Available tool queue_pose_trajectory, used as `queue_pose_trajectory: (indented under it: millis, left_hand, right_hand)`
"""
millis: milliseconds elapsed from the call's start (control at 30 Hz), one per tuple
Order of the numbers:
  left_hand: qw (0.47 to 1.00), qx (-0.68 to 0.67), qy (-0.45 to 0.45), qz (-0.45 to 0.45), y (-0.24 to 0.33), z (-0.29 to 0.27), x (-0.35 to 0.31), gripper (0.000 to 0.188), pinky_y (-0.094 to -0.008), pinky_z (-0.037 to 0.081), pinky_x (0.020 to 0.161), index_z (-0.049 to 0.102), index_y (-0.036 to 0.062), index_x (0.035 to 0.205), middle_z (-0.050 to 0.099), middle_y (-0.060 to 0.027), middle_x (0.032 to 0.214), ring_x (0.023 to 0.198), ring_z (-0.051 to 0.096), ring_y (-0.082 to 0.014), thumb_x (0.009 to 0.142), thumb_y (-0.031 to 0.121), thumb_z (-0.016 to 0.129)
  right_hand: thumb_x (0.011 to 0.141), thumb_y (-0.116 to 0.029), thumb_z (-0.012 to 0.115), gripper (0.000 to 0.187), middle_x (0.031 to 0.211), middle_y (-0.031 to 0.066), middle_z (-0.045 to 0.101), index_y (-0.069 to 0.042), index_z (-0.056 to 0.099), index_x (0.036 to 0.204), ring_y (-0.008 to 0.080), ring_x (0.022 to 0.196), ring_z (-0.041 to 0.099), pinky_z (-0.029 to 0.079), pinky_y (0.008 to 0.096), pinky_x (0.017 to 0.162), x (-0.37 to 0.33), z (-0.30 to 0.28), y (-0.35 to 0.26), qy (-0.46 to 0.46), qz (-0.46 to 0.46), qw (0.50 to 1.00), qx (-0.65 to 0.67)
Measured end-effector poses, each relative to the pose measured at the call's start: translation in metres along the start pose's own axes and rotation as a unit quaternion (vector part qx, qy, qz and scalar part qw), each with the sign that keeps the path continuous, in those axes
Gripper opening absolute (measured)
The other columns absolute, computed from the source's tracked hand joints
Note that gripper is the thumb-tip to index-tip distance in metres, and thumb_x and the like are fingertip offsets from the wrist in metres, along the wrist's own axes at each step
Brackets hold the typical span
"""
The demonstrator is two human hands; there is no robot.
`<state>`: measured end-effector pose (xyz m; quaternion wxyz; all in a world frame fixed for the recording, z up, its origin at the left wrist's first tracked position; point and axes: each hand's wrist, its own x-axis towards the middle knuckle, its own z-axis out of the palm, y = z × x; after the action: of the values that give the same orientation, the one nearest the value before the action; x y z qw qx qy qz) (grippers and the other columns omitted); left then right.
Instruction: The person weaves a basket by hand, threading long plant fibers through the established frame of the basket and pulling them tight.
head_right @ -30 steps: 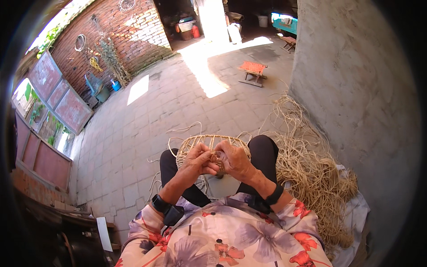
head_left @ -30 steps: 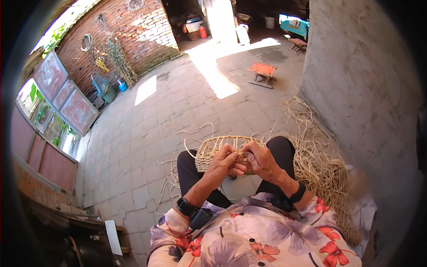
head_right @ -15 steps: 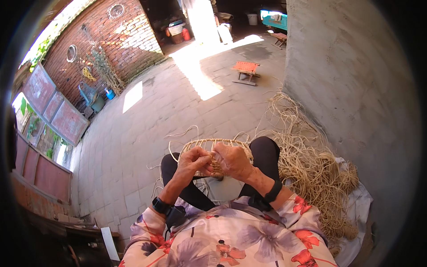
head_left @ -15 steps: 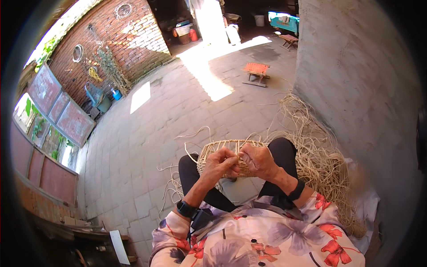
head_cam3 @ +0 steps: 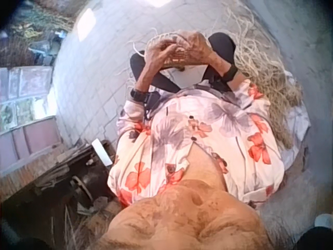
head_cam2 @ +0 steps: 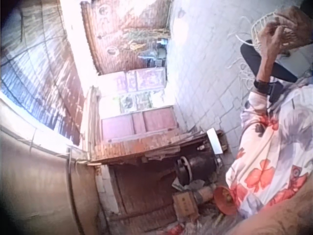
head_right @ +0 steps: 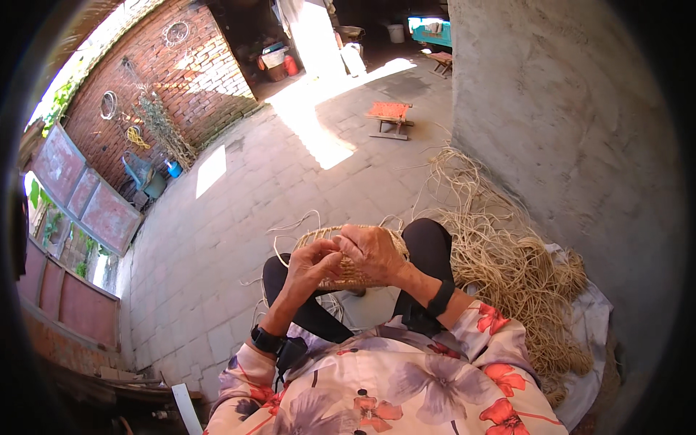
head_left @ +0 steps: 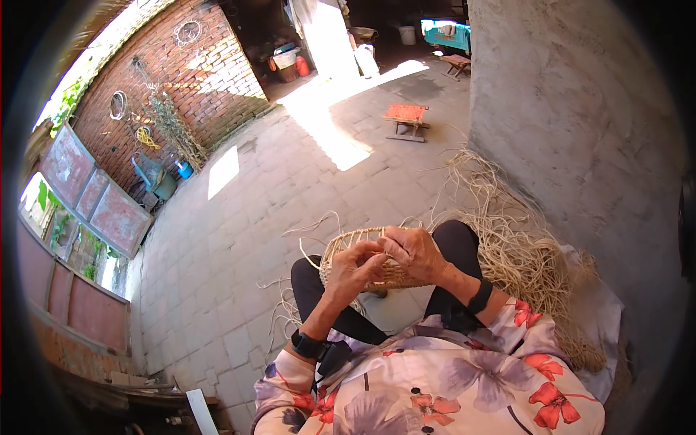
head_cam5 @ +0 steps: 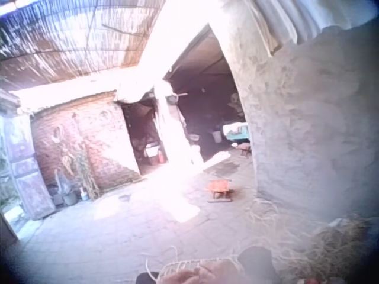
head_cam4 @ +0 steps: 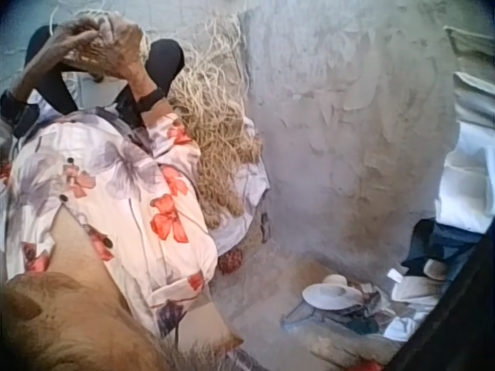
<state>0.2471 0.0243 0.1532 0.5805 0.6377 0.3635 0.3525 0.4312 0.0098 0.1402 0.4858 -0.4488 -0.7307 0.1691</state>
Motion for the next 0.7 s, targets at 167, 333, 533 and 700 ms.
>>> queue_pose_trajectory:
  millis: [167,333,533,700]
  left_hand:
    - [1.0,0.011,-0.004,-0.019,-0.004,-0.014,0.001,0.012,-0.0216,0.052,0.056,0.066,0.0006,0.098,0.066,-0.0038,0.081,0.064,0.063,-0.0082,0.093,0.012,0.065]
    - [0.999,0.019,-0.007,-0.046,-0.001,-0.017,0.001,0.011,-0.0217,0.052,0.055,0.065,0.0014,0.096,0.064,-0.0025,0.077,0.061,0.062,-0.0074,0.093,0.012,0.066]
    - [0.999,0.007,-0.007,-0.031,0.0,-0.015,0.002,0.015,-0.0229,0.054,0.062,0.06,0.0019,0.096,0.067,-0.0058,0.082,0.067,0.064,-0.0093,0.092,0.013,0.069]
    - [0.997,0.047,0.002,0.064,-0.013,-0.012,-0.004,0.014,-0.0236,0.054,0.065,0.057,0.0023,0.092,0.066,-0.005,0.08,0.07,0.066,-0.0109,0.088,0.004,0.07]
  right_hand:
    - [0.093,-0.012,0.061,0.01,0.072,0.015,0.06,-0.004,0.058,0.087,0.0345,0.067,0.062,0.049,0.0399,0.061,-0.002,0.007,0.0,0.053,-0.003,0.998,0.04]
    - [0.088,-0.005,0.064,0.005,0.077,0.0127,0.061,-0.004,0.06,0.091,0.0328,0.073,0.064,0.051,0.039,0.065,-0.003,0.003,0.001,0.027,-0.125,0.991,0.045]
    - [0.086,-0.007,0.065,0.009,0.077,0.0148,0.061,-0.003,0.057,0.087,0.0336,0.072,0.063,0.05,0.0409,0.063,-0.008,0.005,0.004,0.006,-0.107,0.994,0.005]
    - [0.087,-0.012,0.064,0.014,0.071,0.0173,0.058,-0.004,0.053,0.083,0.0357,0.069,0.063,0.049,0.0441,0.06,-0.009,0.014,0.005,0.013,-0.078,0.996,-0.042]
